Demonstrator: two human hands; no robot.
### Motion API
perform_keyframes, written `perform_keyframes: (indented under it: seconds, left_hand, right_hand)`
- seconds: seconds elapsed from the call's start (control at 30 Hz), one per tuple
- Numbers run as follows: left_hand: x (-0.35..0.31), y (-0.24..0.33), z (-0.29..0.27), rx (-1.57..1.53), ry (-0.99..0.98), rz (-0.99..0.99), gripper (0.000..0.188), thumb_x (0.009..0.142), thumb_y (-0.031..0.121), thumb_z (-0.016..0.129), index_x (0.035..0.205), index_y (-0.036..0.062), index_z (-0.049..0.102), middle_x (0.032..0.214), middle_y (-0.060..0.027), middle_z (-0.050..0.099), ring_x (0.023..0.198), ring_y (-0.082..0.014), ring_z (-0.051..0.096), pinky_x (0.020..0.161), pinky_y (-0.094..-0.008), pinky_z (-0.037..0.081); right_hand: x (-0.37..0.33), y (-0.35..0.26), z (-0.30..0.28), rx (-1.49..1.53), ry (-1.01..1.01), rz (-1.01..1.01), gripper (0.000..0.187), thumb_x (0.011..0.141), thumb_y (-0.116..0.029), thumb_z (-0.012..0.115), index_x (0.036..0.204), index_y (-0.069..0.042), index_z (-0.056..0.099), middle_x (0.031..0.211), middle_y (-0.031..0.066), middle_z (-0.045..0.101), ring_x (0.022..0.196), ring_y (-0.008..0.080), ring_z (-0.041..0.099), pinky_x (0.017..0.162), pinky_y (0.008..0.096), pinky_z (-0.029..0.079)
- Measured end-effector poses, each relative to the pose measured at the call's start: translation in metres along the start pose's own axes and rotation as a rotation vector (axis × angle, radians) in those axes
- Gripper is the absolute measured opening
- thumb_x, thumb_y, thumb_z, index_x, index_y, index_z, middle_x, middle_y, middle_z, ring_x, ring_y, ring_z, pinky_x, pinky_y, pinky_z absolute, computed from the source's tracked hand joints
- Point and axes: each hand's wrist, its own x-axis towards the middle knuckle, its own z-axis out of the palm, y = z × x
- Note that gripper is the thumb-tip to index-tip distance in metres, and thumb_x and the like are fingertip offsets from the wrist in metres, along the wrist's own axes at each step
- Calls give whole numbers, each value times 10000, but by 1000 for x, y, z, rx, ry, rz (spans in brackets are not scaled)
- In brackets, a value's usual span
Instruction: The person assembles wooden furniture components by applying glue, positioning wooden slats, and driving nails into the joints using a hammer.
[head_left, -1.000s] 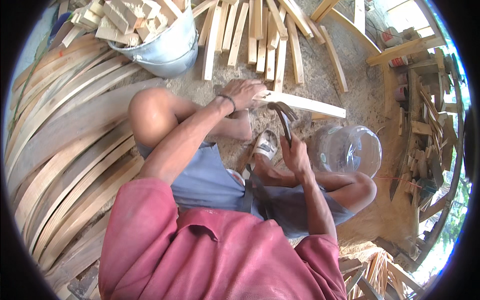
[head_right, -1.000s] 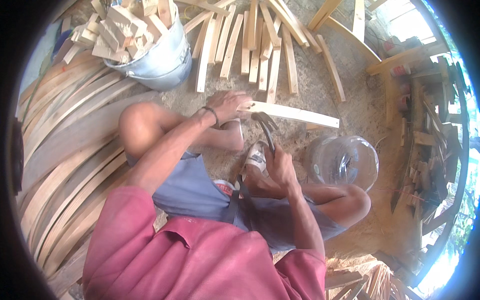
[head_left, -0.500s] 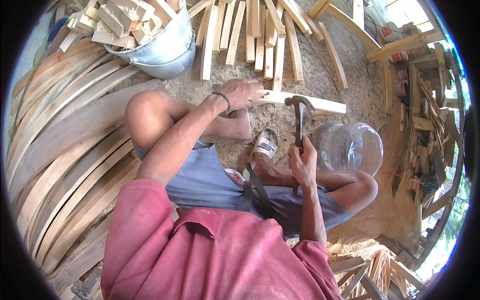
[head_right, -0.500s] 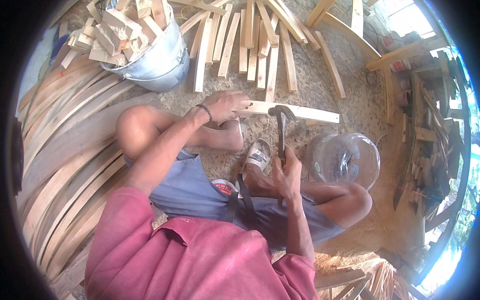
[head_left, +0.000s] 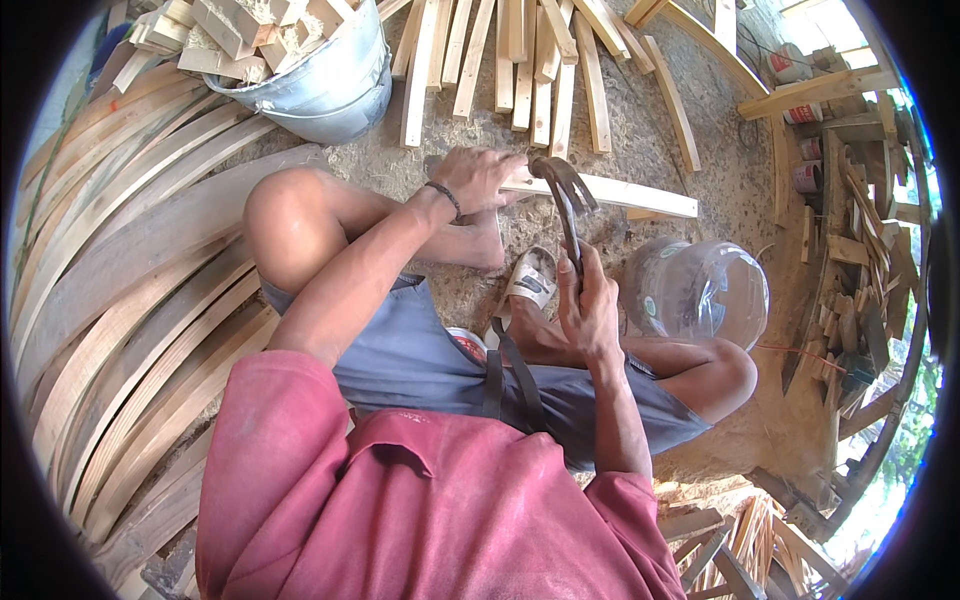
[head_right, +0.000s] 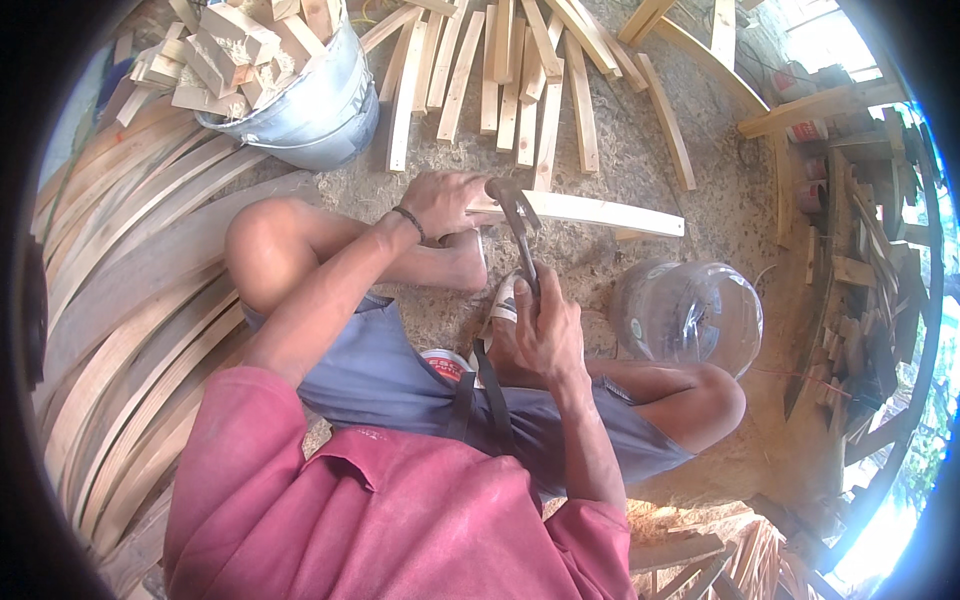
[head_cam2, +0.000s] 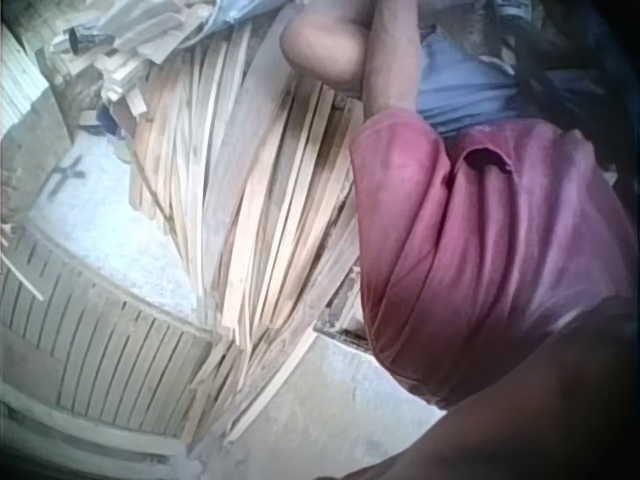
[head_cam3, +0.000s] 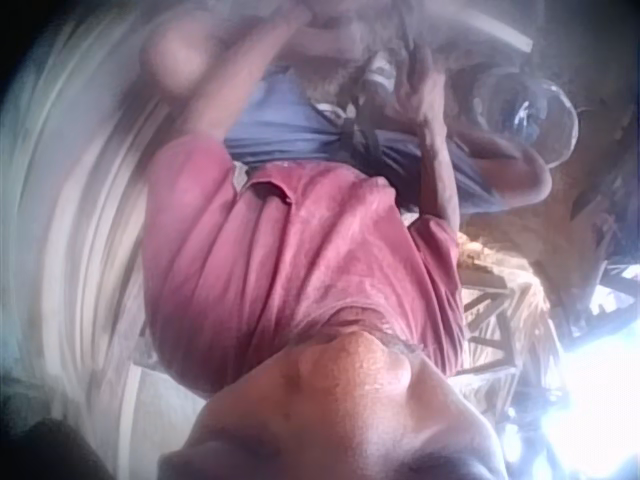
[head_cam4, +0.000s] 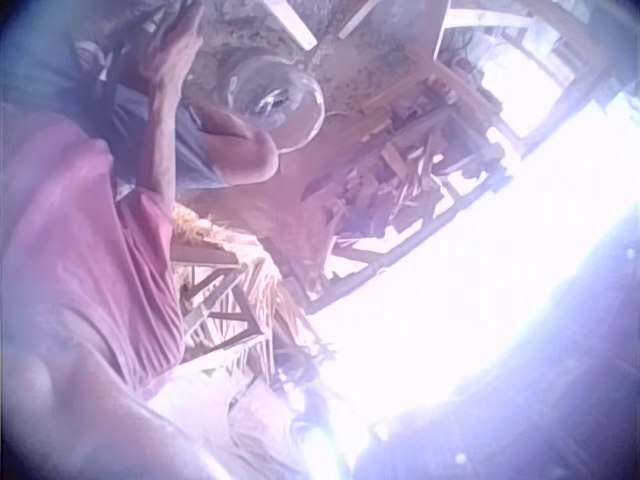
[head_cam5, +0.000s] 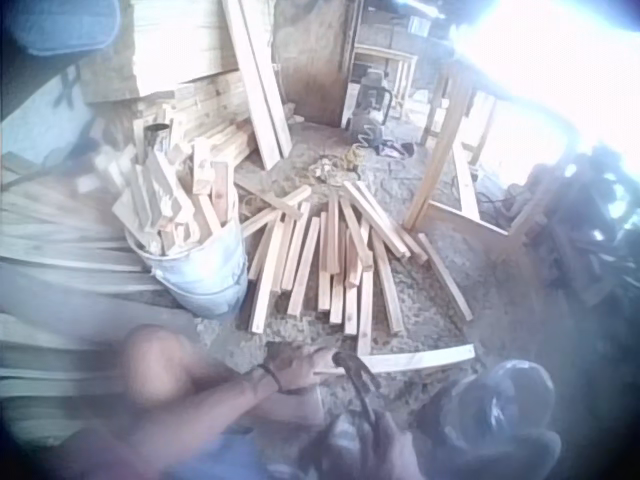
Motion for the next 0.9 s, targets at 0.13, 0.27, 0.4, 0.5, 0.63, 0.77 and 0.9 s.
perform_keyframes:
  seconds: [0.13,0.27,0.4,0.5,0.63,0.77,0.9]
  left_hand:
    - [9,10,-8,27,-192,-80,569,801,467,775,1199,88,630,1038,-116,718,940,-281,714,817,-435,587]
    - [3,-3,16,59,-45,-37,482,790,484,768,1032,94,621,958,-100,711,899,-284,715,798,-445,585]
    - [6,2,6,18,-143,-122,455,779,466,774,1008,105,619,951,-88,707,908,-282,711,791,-458,582]
    - [3,4,5,36,-103,-71,459,775,459,782,1013,101,618,959,-95,706,895,-287,713,778,-445,584]
    - [2,0,7,58,-24,11,471,771,452,791,1008,86,613,957,-114,701,900,-291,712,768,-424,589]
    - [11,6,5,57,-226,-76,441,815,390,769,1032,53,586,976,-143,691,938,-297,704,769,-420,592]
    - [13,-16,17,100,-178,-33,410,833,302,753,1072,30,561,960,-157,688,918,-317,702,793,-412,590]
  right_hand:
    - [6,21,10,-98,21,-81,265,1027,-216,539,1201,-16,544,757,281,637,729,502,637,599,487,482]
    - [3,-12,-14,-50,-63,47,267,1012,-225,562,1162,-5,573,698,238,600,623,436,611,584,424,484]
    - [-8,-58,-55,162,249,-349,353,999,-261,604,1275,-42,584,677,143,595,593,235,603,576,373,499]
    - [-24,-94,-78,648,212,-657,382,989,-327,635,1259,-59,596,751,93,586,660,210,593,596,364,506]
    - [-8,-56,-52,354,175,-582,356,1057,-376,474,1032,-38,584,611,33,486,469,140,455,407,268,355]
    - [0,65,9,-187,-181,92,303,1024,-292,552,990,4,605,645,193,594,589,316,613,539,395,442]
    - [-17,33,10,-116,-227,45,303,1043,-266,528,1169,0,598,650,212,586,584,326,614,565,420,448]
